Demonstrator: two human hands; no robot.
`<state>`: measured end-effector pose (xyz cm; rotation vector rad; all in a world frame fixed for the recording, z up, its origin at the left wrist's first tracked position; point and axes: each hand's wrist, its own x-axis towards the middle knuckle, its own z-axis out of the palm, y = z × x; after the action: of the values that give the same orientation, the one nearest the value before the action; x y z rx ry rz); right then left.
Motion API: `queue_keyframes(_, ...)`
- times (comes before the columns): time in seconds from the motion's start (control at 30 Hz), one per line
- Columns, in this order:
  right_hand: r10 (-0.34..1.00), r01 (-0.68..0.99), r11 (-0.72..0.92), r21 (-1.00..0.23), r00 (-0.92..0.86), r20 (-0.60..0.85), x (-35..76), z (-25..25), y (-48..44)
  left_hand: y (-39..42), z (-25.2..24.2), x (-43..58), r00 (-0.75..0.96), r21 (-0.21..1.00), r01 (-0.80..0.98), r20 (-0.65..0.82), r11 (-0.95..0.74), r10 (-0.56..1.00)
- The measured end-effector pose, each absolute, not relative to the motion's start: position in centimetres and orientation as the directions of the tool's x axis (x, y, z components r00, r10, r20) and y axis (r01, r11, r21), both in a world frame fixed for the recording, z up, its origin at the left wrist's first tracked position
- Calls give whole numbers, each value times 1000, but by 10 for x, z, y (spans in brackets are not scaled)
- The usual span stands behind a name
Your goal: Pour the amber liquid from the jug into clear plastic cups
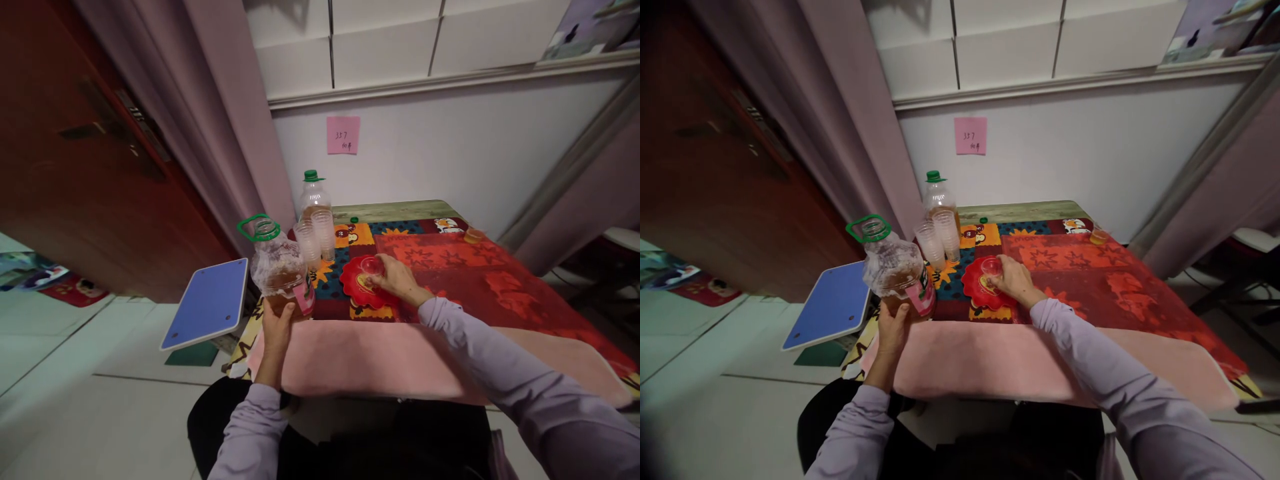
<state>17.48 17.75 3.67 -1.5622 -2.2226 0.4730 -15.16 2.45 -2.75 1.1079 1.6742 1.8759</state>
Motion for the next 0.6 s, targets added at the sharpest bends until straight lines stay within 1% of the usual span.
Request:
queue_keyframes(0.1, 943, 812, 328, -482, -314, 112, 179, 36, 178, 25, -29, -153, -619, 957, 197, 288, -211, 731)
queue_keyframes(0.17, 934, 802, 356, -480, -325, 150, 180, 34, 178, 26, -31, -154, -624, 959, 179, 283, -219, 729)
queue_keyframes(0.23, 915, 777, 400, -486, -315, 251, 177, 34, 176, 28, -35, -154, -625, 960, 153, 277, -234, 729)
queue_keyframes(0.3, 870, 703, 472, -531, -277, 407, 167, 35, 167, 29, -39, -154, -627, 960, 123, 272, -252, 730)
queue_keyframes(0.37, 816, 552, 556, -622, -218, 536, 146, 37, 151, 30, -41, -153, -631, 959, 98, 266, -266, 729)
queue_keyframes(0.4, 800, 450, 586, -674, -190, 569, 131, 37, 140, 30, -42, -152, -633, 959, 87, 263, -271, 728)
queue_keyframes(0.43, 806, 347, 587, -731, -175, 565, 114, 37, 128, 29, -42, -151, -636, 958, 77, 260, -275, 727)
queue_keyframes(0.5, 845, 156, 525, -837, -212, 491, 78, 31, 106, 27, -41, -150, -640, 958, 63, 254, -281, 725)
queue_keyframes(0.53, 862, 92, 476, -875, -247, 443, 60, 27, 96, 25, -39, -150, -643, 957, 58, 253, -283, 723)
queue_keyframes(0.6, 879, 56, 406, -912, -299, 372, 30, 18, 85, 21, -37, -151, -654, 956, 54, 251, -287, 713)
